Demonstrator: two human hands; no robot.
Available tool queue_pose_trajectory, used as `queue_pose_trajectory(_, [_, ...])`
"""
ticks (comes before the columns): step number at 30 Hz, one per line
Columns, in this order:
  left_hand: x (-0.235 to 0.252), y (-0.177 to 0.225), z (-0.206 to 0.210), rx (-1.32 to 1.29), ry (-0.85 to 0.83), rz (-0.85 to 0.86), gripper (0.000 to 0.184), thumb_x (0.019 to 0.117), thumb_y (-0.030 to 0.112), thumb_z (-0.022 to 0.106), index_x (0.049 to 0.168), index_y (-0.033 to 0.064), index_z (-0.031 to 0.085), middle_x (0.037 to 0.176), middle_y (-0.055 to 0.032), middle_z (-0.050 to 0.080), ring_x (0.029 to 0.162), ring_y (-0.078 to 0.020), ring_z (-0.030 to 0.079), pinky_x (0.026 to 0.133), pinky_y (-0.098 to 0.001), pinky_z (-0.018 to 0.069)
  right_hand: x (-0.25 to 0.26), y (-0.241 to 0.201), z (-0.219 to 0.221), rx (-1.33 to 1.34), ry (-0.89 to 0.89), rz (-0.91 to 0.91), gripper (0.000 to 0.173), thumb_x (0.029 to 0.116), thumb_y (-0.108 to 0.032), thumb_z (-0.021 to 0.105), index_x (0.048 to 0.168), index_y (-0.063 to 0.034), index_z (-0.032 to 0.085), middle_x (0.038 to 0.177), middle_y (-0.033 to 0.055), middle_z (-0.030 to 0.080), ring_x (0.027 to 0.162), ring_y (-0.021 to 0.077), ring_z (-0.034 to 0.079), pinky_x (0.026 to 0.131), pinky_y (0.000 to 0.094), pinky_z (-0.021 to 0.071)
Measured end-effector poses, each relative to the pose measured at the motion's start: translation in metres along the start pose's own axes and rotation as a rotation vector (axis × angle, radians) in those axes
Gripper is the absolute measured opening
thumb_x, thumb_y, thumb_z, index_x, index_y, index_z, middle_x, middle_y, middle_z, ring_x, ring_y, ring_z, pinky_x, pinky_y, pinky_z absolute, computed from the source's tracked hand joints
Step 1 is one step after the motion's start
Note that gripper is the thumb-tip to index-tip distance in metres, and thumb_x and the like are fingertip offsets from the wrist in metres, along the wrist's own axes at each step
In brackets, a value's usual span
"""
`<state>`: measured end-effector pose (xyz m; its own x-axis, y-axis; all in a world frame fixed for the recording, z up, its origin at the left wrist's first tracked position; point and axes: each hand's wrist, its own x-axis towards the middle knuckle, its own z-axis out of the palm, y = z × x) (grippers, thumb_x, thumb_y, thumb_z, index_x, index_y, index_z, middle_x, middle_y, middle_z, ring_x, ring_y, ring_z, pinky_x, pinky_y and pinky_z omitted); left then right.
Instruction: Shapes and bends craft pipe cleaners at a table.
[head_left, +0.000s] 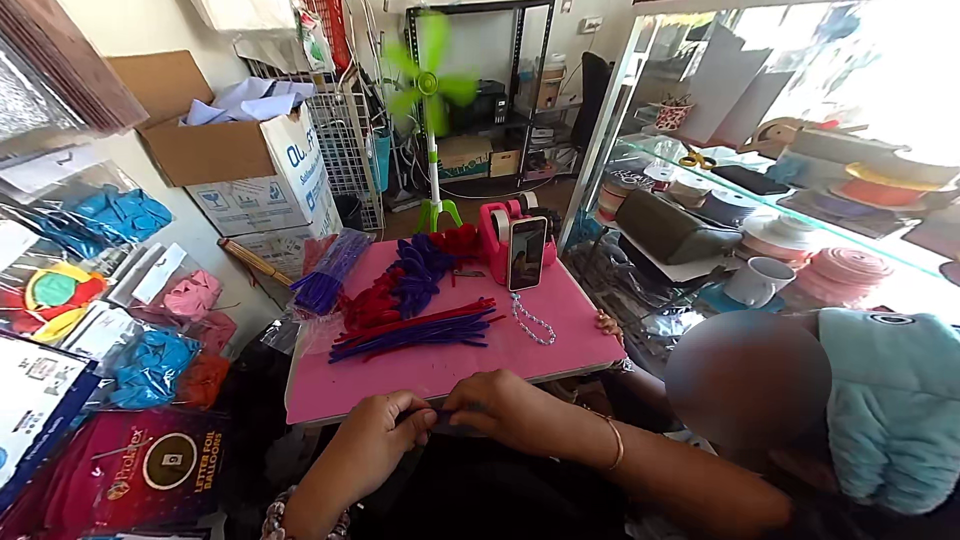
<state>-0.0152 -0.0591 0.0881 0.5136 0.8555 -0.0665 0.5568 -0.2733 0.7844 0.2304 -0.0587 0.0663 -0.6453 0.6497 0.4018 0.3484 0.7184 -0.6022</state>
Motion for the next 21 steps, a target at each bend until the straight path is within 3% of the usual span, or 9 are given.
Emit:
queue_pose_trajectory(2, [0.0, 0.001, -0.001, -0.105, 0.003, -0.011, 0.021, 0.1018, 0.029, 0.061, 0.102, 0.0113, 0.072, 0.08, 0.0087, 0.07, 0.069, -0.0001, 0.066, 0.067, -0.0183, 0.0557, -0.003, 0.001, -0.006, -0.005, 0.062, -0.001, 0.014, 0.0963, -0.01, 0.066, 0.103, -0.0008, 0.075, 0.097, 0.0116, 0.075, 0.092, 0.0182, 0.071, 0.086, 0.0314, 0.0562])
queue_pose_trajectory(6, [0.004, 0.001, 0.001, -0.191, 0.004, 0.03, 0.024, 0.1028, 0.025, 0.059, 0.121, 0.0118, 0.069, 0.081, 0.0077, 0.069, 0.068, -0.0011, 0.065, 0.064, -0.0174, 0.0547, -0.005, 0.003, -0.012, -0.118, 0.158, -0.039, 0.013, 0.0945, -0.009, 0.066, 0.102, -0.0047, 0.076, 0.099, 0.0084, 0.075, 0.1, 0.0198, 0.07, 0.092, 0.033, 0.0544])
queue_pose_trajectory(10, [0.005, 0.003, 0.001, -0.123, -0.044, 0.062, 0.022, 0.1026, 0.026, 0.058, 0.109, 0.0103, 0.072, 0.081, 0.0089, 0.069, 0.07, 0.0019, 0.064, 0.067, -0.0162, 0.0535, -0.006, 0.009, -0.012, -0.442, 0.261, -0.146, 0.016, 0.1009, -0.019, 0.061, 0.099, -0.013, 0.076, 0.096, 0.0024, 0.074, 0.102, 0.0201, 0.069, 0.089, 0.0393, 0.0531])
queue_pose_trajectory(13, [0.004, 0.005, -0.001, -0.077, -0.075, 0.118, 0.024, 0.1027, 0.029, 0.058, 0.107, 0.0112, 0.074, 0.081, 0.0093, 0.069, 0.07, 0.0037, 0.062, 0.067, -0.0147, 0.0518, -0.003, 0.01, -0.014, -0.607, 0.285, -0.244, 0.016, 0.1012, -0.012, 0.058, 0.095, -0.015, 0.073, 0.09, 0.0011, 0.071, 0.1, 0.0195, 0.067, 0.092, 0.0393, 0.0502])
queue_pose_trajectory(21, [0.002, 0.0, -0.005, -0.274, -0.016, 0.235, 0.019, 0.1017, 0.025, 0.062, 0.106, 0.0107, 0.074, 0.081, 0.0094, 0.07, 0.071, 0.0016, 0.066, 0.067, -0.0145, 0.0558, -0.007, 0.007, -0.025, -0.247, 0.225, -0.125, 0.013, 0.0984, -0.018, 0.064, 0.097, -0.01, 0.075, 0.093, 0.0039, 0.072, 0.097, 0.0185, 0.067, 0.087, 0.0366, 0.0518])
